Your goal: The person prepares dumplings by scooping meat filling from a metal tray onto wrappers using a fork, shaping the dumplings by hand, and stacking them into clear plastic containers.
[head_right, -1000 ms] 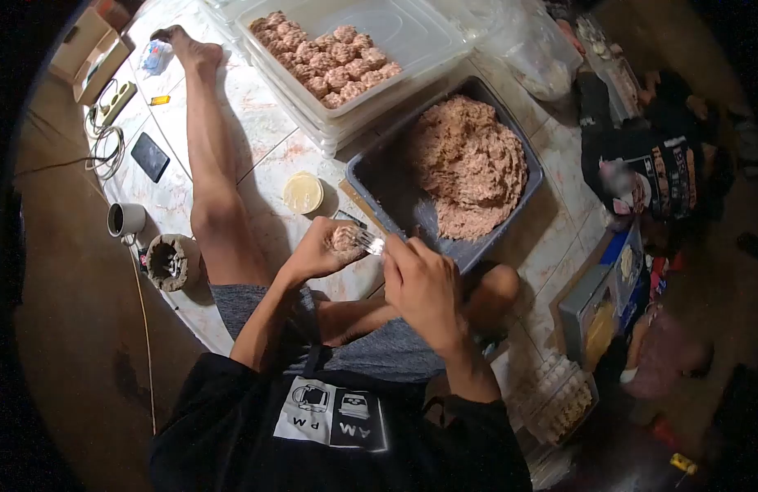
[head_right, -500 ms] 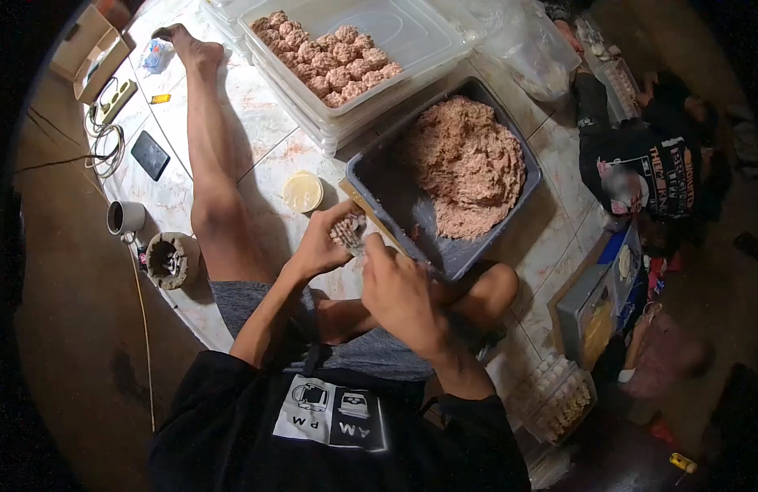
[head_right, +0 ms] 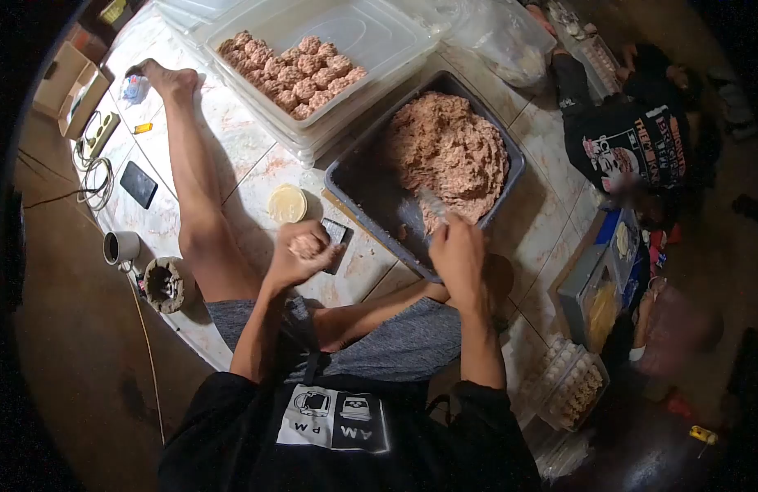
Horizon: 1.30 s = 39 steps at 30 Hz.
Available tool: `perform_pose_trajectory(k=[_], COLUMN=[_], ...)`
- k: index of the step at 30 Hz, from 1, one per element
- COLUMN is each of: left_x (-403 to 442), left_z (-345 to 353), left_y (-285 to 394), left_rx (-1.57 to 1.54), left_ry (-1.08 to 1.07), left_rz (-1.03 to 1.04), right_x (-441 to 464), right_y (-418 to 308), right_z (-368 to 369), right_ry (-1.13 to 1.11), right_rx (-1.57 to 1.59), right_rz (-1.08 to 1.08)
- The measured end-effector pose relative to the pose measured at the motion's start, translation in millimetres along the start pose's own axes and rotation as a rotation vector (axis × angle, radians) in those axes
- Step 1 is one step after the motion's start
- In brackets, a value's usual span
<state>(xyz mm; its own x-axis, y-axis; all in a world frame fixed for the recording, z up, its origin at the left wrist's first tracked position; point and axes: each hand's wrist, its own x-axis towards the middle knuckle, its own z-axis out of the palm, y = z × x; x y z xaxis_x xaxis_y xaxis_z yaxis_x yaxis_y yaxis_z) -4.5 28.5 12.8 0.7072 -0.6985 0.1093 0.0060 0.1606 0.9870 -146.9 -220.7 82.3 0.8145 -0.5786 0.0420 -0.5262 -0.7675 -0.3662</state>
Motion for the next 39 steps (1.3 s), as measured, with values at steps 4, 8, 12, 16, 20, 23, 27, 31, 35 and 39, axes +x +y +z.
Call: perform_pose_trajectory(k=[4,8,12,16,20,23,27,31,35,39], left_x=[-5,5,4,3,-5,-7,2,4,8,10], left_z=[8,-18,-17,-19,-9,-2,-7,-48,-53,-48], left_y=[-27,-53,-54,-78,-91,-90,-61,-61,-81,-97], left_rx=[0.166,0.21,0.39,0.608,0.819,0.958,0.779,0.787,1.037,1.041], left_ry=[0.072,0.135,0.166,0.032,-0.03,0.029,0.14,0.44,0.402,0.432], left_rz=[-0.128,-0.054,-0.242,-0.047,-0.178,-0.104,-0.036,-0.203,-0.182,-0.137], right_x=[9,31,45,19,19,36,36,42,45,73], right_y=[8,34,27,17,30,12,-50,-8,0,-7], right_z=[18,57,100,70,71,97,75,56,38,87], right_ry=[0.017,0.086,0.158,0.084,0.099,0.094,-0.096,-0.013,0.081,0.135], right_rx=[-0.017,-0.087,-0.057,0.114,0.015,0.02,0.166,0.075,-0.058,0.053], right_rz=[0.018,0.07,-0.01,-0.058,0.008,0.055,-0.015,-0.043,0.034,0.026])
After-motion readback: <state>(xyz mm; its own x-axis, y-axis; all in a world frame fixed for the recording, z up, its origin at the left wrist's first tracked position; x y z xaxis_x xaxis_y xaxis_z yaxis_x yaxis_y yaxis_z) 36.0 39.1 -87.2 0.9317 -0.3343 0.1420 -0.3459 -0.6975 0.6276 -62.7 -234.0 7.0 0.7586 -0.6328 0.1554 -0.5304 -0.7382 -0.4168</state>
